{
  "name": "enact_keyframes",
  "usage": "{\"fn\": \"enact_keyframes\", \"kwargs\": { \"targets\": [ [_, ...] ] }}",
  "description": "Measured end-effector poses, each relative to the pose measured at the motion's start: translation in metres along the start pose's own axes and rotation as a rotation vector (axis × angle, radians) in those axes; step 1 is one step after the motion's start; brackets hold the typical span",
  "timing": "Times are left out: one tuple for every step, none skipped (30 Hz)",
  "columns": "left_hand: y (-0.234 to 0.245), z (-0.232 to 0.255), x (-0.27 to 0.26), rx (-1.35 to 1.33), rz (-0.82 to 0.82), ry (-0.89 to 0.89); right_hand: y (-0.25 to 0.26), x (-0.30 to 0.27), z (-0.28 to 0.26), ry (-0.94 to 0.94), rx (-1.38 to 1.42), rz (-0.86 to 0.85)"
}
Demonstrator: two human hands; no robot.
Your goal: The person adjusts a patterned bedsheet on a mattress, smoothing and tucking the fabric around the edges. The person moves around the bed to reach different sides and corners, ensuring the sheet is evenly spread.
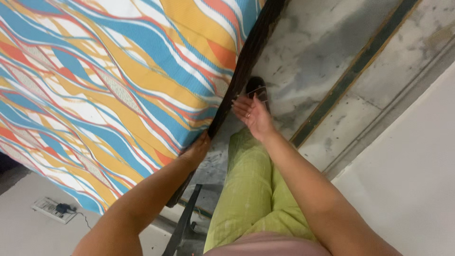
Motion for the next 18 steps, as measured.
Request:
{"fn": "enact_keyframes", "kwargs": {
  "targets": [
    [-0.01,0.007,-0.004,0.04,-0.017,-0.011,0.001,-0.004,0.01,-0.035,0.005,-0.038],
    [-0.021,0.011,-0.008,0.083,-0.034,-0.014,0.001,-0.009,0.021,-0.069,0.01,-0.076],
    [-0.03,0.013,-0.007,0.127,-0.037,-0.022,0.004,-0.019,0.031,-0.099,0.017,-0.099],
    [-0.039,0.012,-0.004,0.169,-0.049,-0.026,0.006,-0.022,0.036,-0.089,-0.005,-0.157],
    [-0.046,0.012,0.0,0.206,-0.056,-0.033,0.008,-0.027,0.041,-0.087,-0.025,-0.206],
    [-0.052,0.01,0.005,0.249,-0.062,-0.04,0.012,-0.038,0.047,-0.084,-0.045,-0.255],
    [-0.056,0.005,0.01,0.292,-0.068,-0.031,0.011,-0.044,0.052,-0.09,-0.057,-0.28],
    [-0.058,0.004,0.017,0.331,-0.075,-0.027,0.011,-0.056,0.06,-0.095,-0.07,-0.305],
    [-0.059,0.004,0.021,0.361,-0.096,-0.024,0.01,-0.061,0.065,-0.102,-0.077,-0.328],
    [-0.061,0.003,0.028,0.398,-0.106,-0.025,0.01,-0.056,0.063,-0.096,-0.113,-0.342],
    [-0.065,0.008,0.029,0.425,-0.123,-0.035,0.011,-0.061,0.069,-0.109,-0.133,-0.339],
    [-0.07,0.012,0.031,0.453,-0.128,-0.051,0.012,-0.067,0.076,-0.122,-0.153,-0.336],
    [-0.074,0.015,0.035,0.474,-0.136,-0.06,0.012,-0.074,0.082,-0.116,-0.146,-0.318],
    [-0.078,0.021,0.038,0.489,-0.142,-0.073,0.009,-0.08,0.089,-0.11,-0.139,-0.3],
    [-0.081,0.017,0.047,0.513,-0.135,-0.072,0.004,-0.078,0.088,-0.091,-0.141,-0.289],
    [-0.083,0.012,0.056,0.542,-0.128,-0.068,-0.001,-0.076,0.086,-0.068,-0.147,-0.269],
    [-0.085,0.015,0.058,0.554,-0.118,-0.076,-0.007,-0.076,0.087,-0.048,-0.151,-0.25],
    [-0.088,0.017,0.059,0.605,-0.105,-0.072,-0.011,-0.075,0.088,-0.028,-0.155,-0.231]
  ]
}}
Point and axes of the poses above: each hand's wrist, its own x-axis towards the middle knuckle, its own y-axis out of the back of the hand, z = x × y, the point moved 1 cm from there along x, towards the middle knuckle, and after that the axes turned 5 degrees about y, right-handed, at the moved point
